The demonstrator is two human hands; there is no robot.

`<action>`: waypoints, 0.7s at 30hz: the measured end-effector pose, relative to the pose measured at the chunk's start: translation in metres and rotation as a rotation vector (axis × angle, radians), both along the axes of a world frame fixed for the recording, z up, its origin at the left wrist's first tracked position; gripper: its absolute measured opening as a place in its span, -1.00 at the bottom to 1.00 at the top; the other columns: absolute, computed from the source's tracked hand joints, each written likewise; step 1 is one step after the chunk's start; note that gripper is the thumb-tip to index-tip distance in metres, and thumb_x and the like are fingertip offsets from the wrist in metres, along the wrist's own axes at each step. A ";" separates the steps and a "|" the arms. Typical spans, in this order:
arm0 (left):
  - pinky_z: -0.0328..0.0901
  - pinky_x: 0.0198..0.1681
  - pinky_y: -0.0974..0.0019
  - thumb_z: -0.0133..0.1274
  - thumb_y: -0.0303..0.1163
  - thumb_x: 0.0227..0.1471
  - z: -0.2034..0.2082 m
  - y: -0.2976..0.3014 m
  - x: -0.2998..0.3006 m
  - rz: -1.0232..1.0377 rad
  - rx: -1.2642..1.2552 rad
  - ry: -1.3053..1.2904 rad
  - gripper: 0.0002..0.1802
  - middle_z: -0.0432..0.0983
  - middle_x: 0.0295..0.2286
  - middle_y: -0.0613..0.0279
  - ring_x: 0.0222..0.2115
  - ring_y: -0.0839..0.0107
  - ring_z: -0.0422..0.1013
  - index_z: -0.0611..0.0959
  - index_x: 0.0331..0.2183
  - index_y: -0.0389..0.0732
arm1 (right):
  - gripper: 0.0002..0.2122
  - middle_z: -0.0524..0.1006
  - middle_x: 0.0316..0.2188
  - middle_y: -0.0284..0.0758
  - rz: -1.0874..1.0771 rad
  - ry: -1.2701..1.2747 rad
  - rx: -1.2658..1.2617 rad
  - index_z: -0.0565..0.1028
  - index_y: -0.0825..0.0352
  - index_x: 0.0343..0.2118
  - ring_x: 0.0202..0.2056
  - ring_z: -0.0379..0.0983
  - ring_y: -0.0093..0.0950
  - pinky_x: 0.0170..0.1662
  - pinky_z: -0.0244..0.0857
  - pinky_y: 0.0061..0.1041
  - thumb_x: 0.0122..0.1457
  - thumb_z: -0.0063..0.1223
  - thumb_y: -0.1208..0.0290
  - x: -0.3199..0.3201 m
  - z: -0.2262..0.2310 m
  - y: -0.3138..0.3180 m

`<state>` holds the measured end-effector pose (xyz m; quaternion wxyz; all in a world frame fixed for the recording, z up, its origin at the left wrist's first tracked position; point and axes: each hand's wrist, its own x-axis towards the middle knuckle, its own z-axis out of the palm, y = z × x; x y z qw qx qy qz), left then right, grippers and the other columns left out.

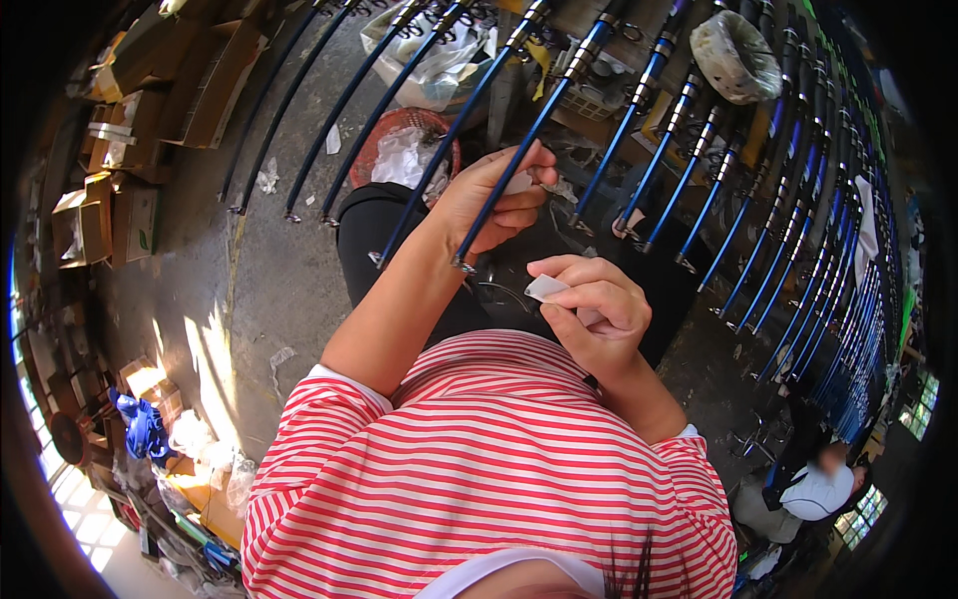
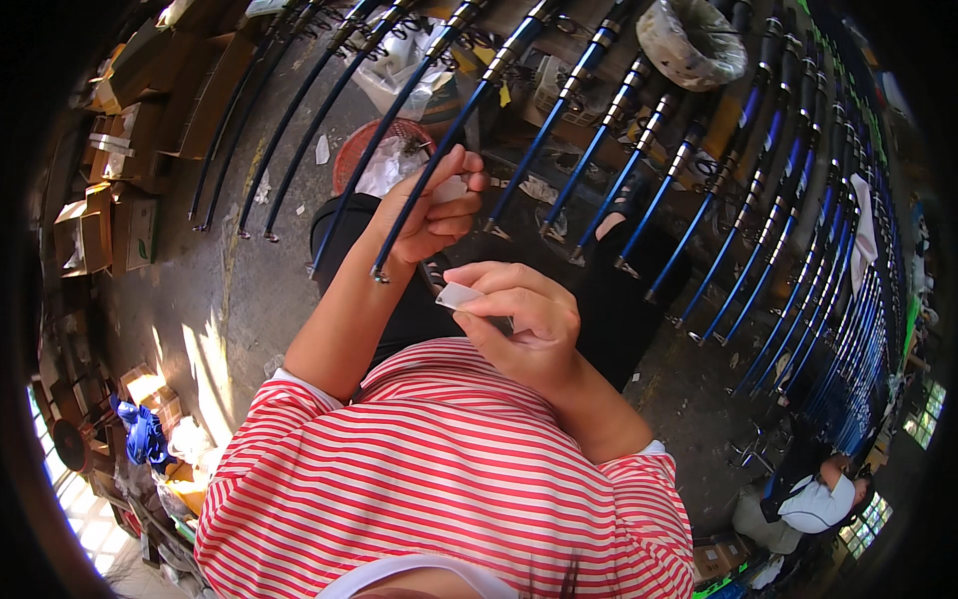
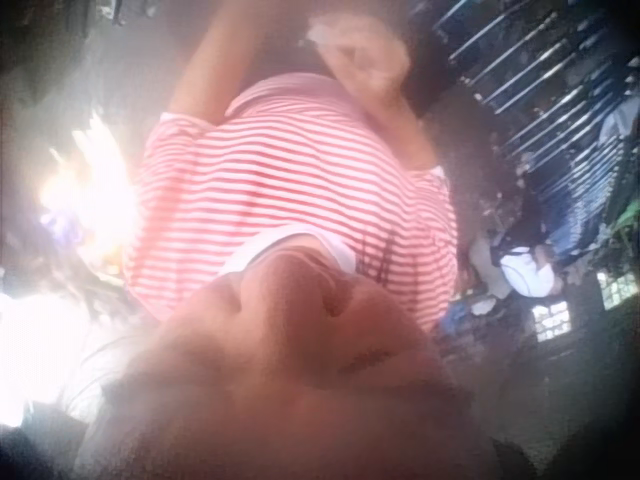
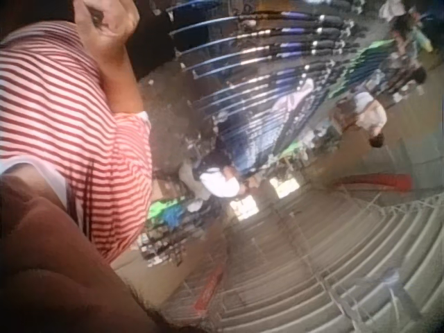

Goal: The person is applying small white pieces of adhesive tape to the metal guides of several blue fishing rods. They handle each rod by hand, securing the material around the guide before moving to the next rod in the row.

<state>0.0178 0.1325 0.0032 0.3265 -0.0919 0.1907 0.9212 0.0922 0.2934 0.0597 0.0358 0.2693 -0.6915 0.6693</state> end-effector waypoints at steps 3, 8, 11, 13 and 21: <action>-0.10 -0.77 0.64 -0.08 -0.13 0.09 0.009 0.028 -0.010 -0.069 -0.009 0.130 -0.65 0.41 -0.43 0.29 -0.76 0.74 0.02 0.50 -0.26 -0.24 | -0.91 0.46 -0.50 -0.24 -0.044 -0.017 0.026 0.44 0.40 -0.52 -0.33 0.51 -0.27 -0.34 0.38 -0.51 -0.10 0.13 0.67 0.005 0.003 0.021; -0.08 -0.74 0.60 -0.05 -0.22 0.08 0.018 0.049 -0.015 -0.079 0.171 0.108 -0.71 0.23 -0.67 0.49 -0.77 0.73 -0.02 0.49 -0.31 -0.28 | -0.91 0.44 -0.50 -0.24 -0.112 -0.033 0.000 0.43 0.40 -0.54 -0.33 0.50 -0.27 -0.33 0.38 -0.51 -0.10 0.12 0.68 0.010 0.004 0.039; -0.10 -0.74 0.61 -0.05 -0.28 0.09 0.015 0.041 -0.002 -0.097 0.237 0.105 -0.73 0.12 -0.73 0.54 -0.77 0.74 -0.03 0.50 -0.28 -0.30 | -0.91 0.45 -0.49 -0.23 -0.131 -0.031 -0.057 0.43 0.41 -0.52 -0.32 0.50 -0.27 -0.31 0.38 -0.49 -0.09 0.12 0.68 0.008 -0.004 0.040; -0.10 -0.75 0.62 -0.06 -0.30 0.09 0.016 0.035 0.009 -0.102 0.246 0.115 -0.73 0.13 -0.72 0.54 -0.77 0.74 -0.04 0.50 -0.26 -0.32 | -0.91 0.45 -0.48 -0.23 -0.097 -0.019 -0.042 0.45 0.41 -0.51 -0.31 0.50 -0.28 -0.30 0.38 -0.49 -0.09 0.12 0.68 0.005 -0.006 0.037; -0.10 -0.79 0.65 -0.02 -0.41 0.03 0.006 0.025 0.033 -0.048 0.244 0.130 -0.70 0.47 -0.57 0.27 -0.80 0.77 -0.03 0.50 -0.20 -0.40 | -0.88 0.49 -0.48 -0.23 0.045 0.007 -0.076 0.48 0.42 -0.51 -0.37 0.51 -0.36 -0.32 0.38 -0.53 -0.15 0.17 0.70 -0.002 -0.015 0.021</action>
